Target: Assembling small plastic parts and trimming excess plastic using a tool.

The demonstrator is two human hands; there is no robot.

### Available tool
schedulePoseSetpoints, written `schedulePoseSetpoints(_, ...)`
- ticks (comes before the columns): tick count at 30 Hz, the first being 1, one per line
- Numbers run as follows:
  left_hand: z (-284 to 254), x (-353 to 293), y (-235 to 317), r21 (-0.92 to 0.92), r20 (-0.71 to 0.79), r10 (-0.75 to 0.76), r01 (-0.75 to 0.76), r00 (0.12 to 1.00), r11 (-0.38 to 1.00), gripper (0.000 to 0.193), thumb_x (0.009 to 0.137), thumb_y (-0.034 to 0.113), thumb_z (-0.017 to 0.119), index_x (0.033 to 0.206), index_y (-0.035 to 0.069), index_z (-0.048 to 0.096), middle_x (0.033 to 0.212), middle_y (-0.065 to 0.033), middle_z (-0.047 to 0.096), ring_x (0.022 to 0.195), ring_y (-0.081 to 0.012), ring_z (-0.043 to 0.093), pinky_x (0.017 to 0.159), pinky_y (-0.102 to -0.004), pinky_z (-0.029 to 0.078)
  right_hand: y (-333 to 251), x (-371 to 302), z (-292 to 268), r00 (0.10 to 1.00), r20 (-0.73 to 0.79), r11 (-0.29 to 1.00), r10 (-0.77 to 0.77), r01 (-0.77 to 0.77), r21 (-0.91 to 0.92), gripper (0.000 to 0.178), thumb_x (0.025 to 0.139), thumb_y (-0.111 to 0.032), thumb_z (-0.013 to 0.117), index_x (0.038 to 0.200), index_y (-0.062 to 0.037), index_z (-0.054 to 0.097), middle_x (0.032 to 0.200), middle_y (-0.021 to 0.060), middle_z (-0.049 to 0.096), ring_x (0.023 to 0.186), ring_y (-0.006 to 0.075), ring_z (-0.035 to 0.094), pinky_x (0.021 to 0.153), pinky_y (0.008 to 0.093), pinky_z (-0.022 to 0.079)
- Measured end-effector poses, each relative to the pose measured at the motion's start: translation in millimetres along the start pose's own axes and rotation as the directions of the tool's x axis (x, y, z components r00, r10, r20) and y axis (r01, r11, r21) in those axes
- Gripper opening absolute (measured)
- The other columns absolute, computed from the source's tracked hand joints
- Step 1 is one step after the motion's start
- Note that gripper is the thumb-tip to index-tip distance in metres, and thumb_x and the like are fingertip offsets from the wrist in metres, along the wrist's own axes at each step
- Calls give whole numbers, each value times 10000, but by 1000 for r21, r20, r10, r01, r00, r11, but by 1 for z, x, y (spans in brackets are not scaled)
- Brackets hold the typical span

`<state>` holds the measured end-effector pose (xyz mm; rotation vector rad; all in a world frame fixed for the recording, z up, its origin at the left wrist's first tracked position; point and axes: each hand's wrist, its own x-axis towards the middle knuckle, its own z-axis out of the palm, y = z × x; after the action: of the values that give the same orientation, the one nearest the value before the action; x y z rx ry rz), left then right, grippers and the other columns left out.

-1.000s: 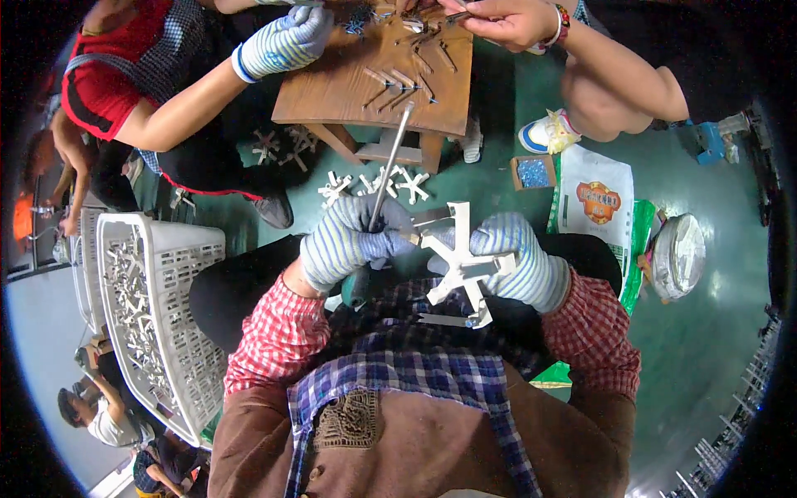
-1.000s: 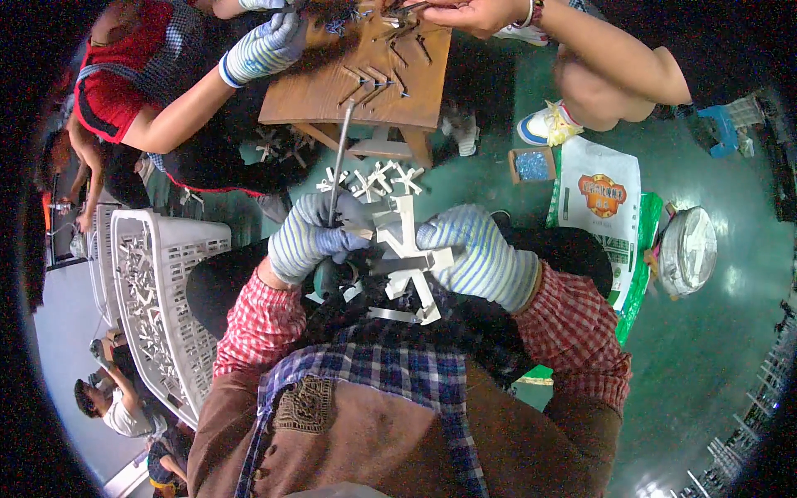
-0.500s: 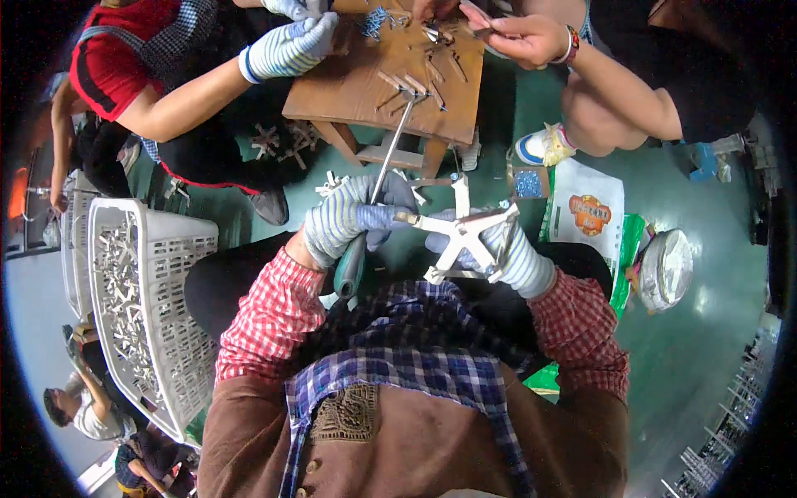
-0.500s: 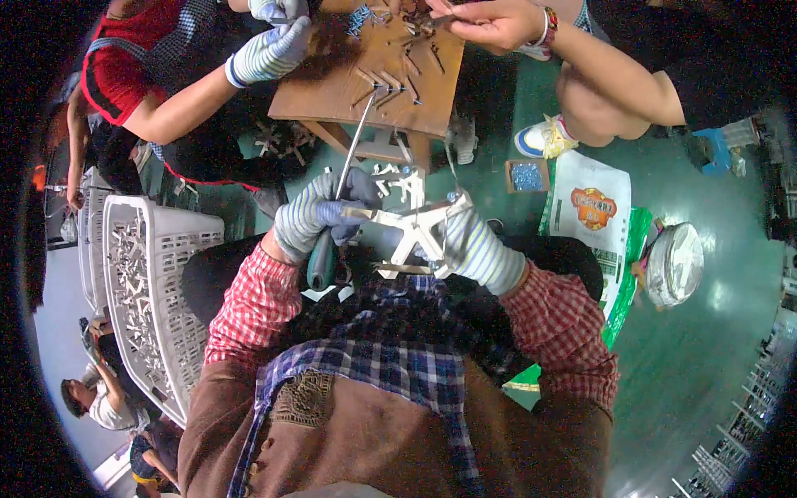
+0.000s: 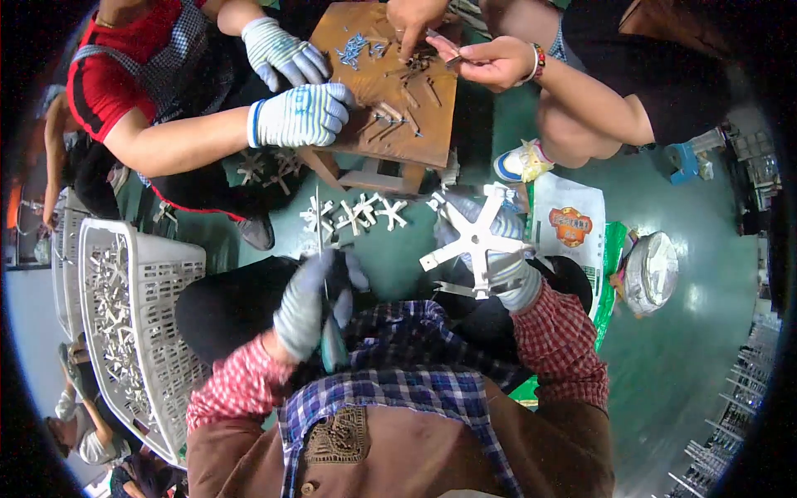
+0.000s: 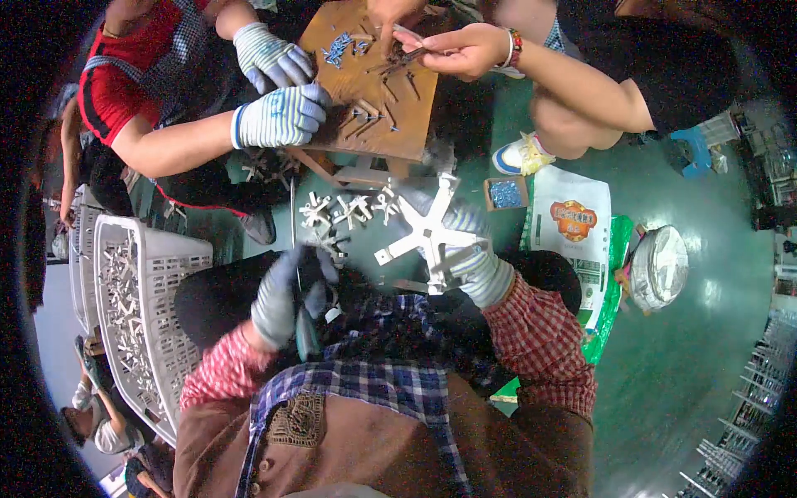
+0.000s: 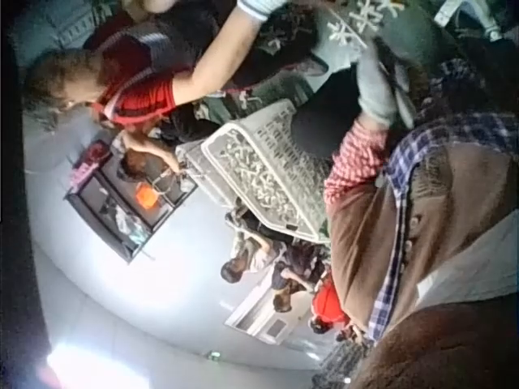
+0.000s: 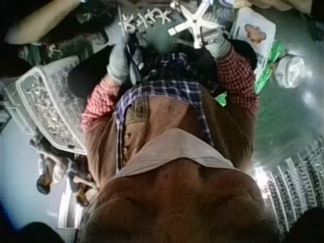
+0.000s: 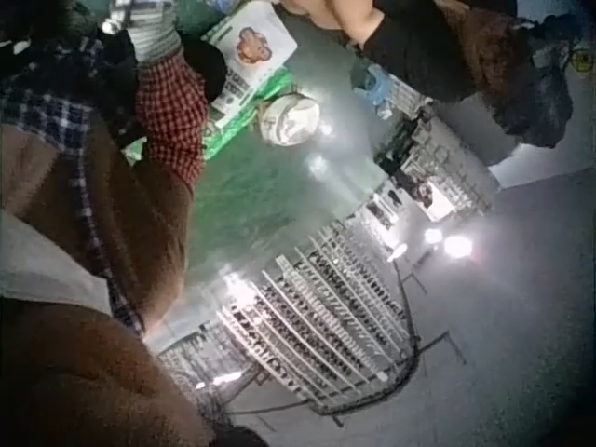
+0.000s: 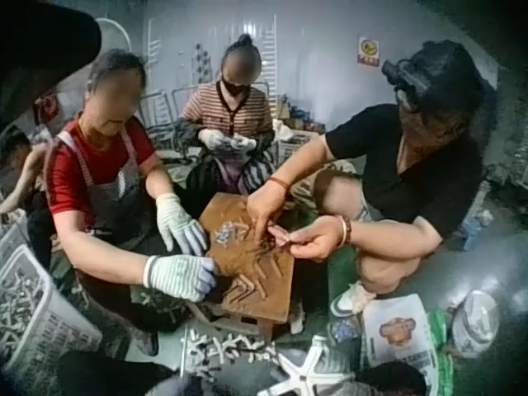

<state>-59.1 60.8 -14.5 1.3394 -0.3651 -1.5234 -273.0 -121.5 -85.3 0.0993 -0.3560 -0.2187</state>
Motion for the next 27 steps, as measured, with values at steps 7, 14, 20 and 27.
schedulePoseSetpoints(7,-17,-45,-54,292,246,14,-88,969,952,275,973,202,531,1204,55,541,844,-22,588,627,-82,538,600,-222,456,11,17,46,792,-439,640,-425,-80,-764,777,783,-599,618,1350,-84,486,1341,89,510,1170,231,540,898,453,466)
schedulePoseSetpoints(14,-8,-68,44,400,206,32,-114,978,910,412,1004,319,450,1325,62,483,798,-21,606,554,-57,510,518,-190,417,-7,0,38,871,-134,-672,-473,-455,-584,599,831,-234,653,1341,7,450,1116,112,616,844,208,619,839,378,547)
schedulePoseSetpoints(20,13,-66,78,373,389,-330,180,860,910,506,994,336,461,1383,18,404,718,-96,640,526,-130,597,488,-216,480,-17,-15,17,880,281,-924,-383,-368,-106,532,583,-285,830,1012,-58,612,942,109,632,831,302,622,724,394,507)
schedulePoseSetpoints(27,25,-64,78,231,397,-293,215,870,949,453,975,251,483,1337,-20,451,589,-115,596,425,-146,547,408,-225,432,-5,2,43,911,341,-972,-233,-226,-61,460,635,-264,790,1011,-86,592,945,85,619,858,294,599,731,413,488)
